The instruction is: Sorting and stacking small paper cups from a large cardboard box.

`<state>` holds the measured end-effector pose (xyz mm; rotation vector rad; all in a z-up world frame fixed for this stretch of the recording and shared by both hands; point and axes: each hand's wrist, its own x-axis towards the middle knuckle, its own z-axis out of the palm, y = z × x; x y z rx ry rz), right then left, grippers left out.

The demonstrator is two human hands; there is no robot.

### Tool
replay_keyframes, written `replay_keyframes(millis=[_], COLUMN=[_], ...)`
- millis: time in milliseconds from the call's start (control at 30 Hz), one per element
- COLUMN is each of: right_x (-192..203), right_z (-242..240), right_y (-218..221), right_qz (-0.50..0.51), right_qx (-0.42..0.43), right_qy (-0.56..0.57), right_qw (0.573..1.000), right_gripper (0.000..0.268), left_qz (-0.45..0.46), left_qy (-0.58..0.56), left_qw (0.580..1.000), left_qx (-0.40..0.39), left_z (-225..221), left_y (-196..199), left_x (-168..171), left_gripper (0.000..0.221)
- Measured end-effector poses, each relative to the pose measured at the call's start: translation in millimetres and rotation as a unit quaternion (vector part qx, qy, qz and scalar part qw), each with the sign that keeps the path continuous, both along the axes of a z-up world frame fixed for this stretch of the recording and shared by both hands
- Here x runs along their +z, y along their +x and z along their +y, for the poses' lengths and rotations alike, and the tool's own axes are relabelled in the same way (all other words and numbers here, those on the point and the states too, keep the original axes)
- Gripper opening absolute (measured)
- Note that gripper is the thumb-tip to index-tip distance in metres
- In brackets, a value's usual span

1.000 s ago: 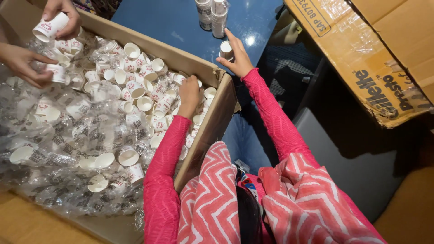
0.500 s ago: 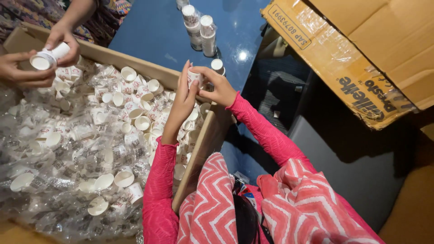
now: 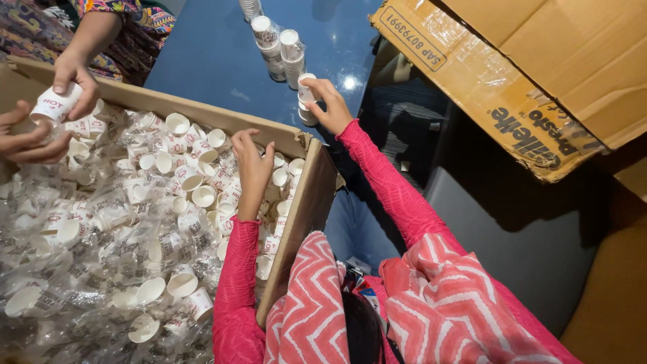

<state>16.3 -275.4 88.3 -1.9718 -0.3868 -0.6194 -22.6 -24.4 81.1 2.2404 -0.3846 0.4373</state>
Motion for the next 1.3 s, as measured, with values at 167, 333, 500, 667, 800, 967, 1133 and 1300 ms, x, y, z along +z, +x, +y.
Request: replay_keyframes(millis=[167,333,500,667,800,967,1133,1300], right_x=[16.1,4.3,-32.8,-33.0,-37.6,-17.7,5.4,36.8], right_z=[7.8,12.3,13.2,13.4,12.7,15.8,12.0,21.9], right_y=[-12.7,-18.7,-9.6,-14.9,-15.3,-31.5,-46.0,-78.1], right_qz=[-0.026,-0.091,-0.009,-0.007,0.011,0.009,-0.047,-0.039], right_qx=[-0.003,-0.019,-0.026,-0.033,-0.012,-0.017,-0.068,-0.013], right_qy=[0.039,-0.159,-0.091,-0.141,-0.107,-0.048,-0.044,-0.063], right_qw=[0.999,0.983,0.995,0.989,0.994,0.999,0.996,0.997], right_gripper=[0.042,0.042,0.052,0.055,0.06,0.073,0.075,0.059], left_qz=[0.067,0.273,0.243,0.204,0.094,0.029,0.08,0.15], left_qy=[0.007,0.257,0.322,0.294,0.323,0.368,0.372,0.244], left_qw=[0.997,0.923,0.909,0.93,0.941,0.928,0.923,0.956], left_qx=[-0.036,-0.088,-0.105,-0.083,0.014,0.056,0.054,0.06], left_z=[7.7,12.8,14.7,11.0,7.5,16.3,10.6,30.7], left_y=[14.5,30.5,20.4,44.7,62.8,59.3,37.6,20.4], left_x=[-48.3,-100.5,-103.0,-123.7,-175.8,-165.4,-80.8,11.8], left_gripper=[0.053,0.072,0.061,0.057,0.06,0.031,0.051,0.054])
